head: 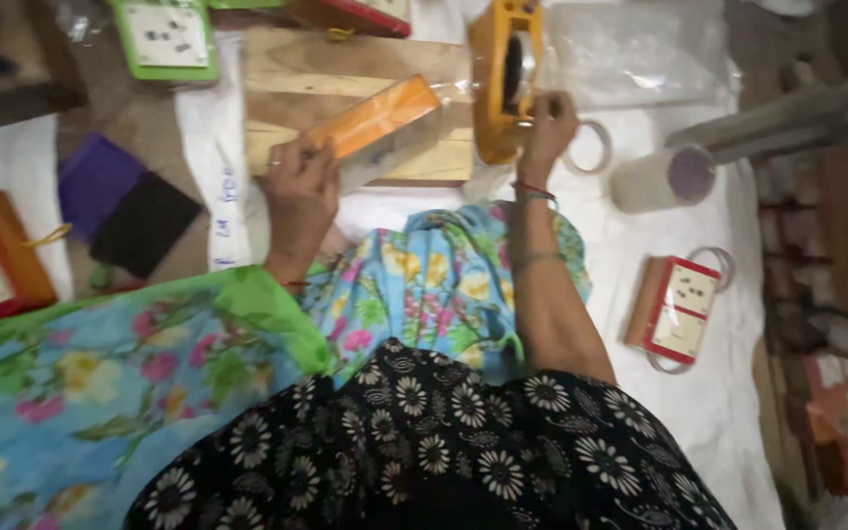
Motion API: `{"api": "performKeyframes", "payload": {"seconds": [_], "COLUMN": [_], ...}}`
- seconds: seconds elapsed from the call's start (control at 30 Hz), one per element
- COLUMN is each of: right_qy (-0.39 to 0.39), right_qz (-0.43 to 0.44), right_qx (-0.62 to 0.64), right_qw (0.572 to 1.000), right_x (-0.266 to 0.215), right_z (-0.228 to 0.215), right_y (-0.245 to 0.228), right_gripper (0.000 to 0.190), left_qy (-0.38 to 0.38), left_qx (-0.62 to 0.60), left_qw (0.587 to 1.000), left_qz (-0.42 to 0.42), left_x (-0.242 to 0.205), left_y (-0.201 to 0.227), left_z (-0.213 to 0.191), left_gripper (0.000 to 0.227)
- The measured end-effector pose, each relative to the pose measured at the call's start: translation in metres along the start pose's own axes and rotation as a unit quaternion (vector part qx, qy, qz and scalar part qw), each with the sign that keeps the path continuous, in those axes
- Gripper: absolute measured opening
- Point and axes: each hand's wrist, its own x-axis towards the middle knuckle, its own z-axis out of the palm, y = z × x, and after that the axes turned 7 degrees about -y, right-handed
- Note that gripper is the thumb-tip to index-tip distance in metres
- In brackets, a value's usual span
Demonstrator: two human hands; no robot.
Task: The person wraps small electrical switch units in clear plastic film using a handheld tape dispenser. They place each unit on a wooden board, pull film from the dispenser, and seal the package before setting it aside.
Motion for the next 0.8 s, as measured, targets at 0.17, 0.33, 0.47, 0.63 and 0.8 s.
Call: {"api": "performKeyframes", "payload": {"seconds": [0.17,0.33,0.47,0.63,0.8], "right_qy": [-0.005,-0.042,-0.15,-0.143,-0.224], "right_qz": [0.112,0.384,0.433,0.288,0.135], "right_qx": [0.17,0.217,0.243,0.236,0.248], "right_qw": [0.979,0.896,0.855,0.917,0.933], "right_x": [-0.044,-0.053,-0.054,-0.063,-0.089], "right_z": [-0.025,-0.026,-0.014,-0.003,0.032], "right_y": [-0.044,-0.032,-0.025,-0.084,-0.182], "right_gripper": [0.01,0.016,0.017,0.009,0.009], "left_qy": [0.013,0.007,0.019,0.037,0.061], "left_qx": [-0.019,-0.026,-0.042,-0.069,-0.13], "left_qw": [1.0,1.0,0.999,0.997,0.99], "left_qz": [0.008,0.006,0.01,0.011,-0.005], "left_x": [0.005,0.006,0.005,0.009,0.003], "left_y": [0.001,0.004,0.004,0.005,0.001], "left_z": [0.0,-0.004,-0.005,-0.003,0.002], "left_gripper": [0.031,0.03,0.032,0.029,0.018]}}
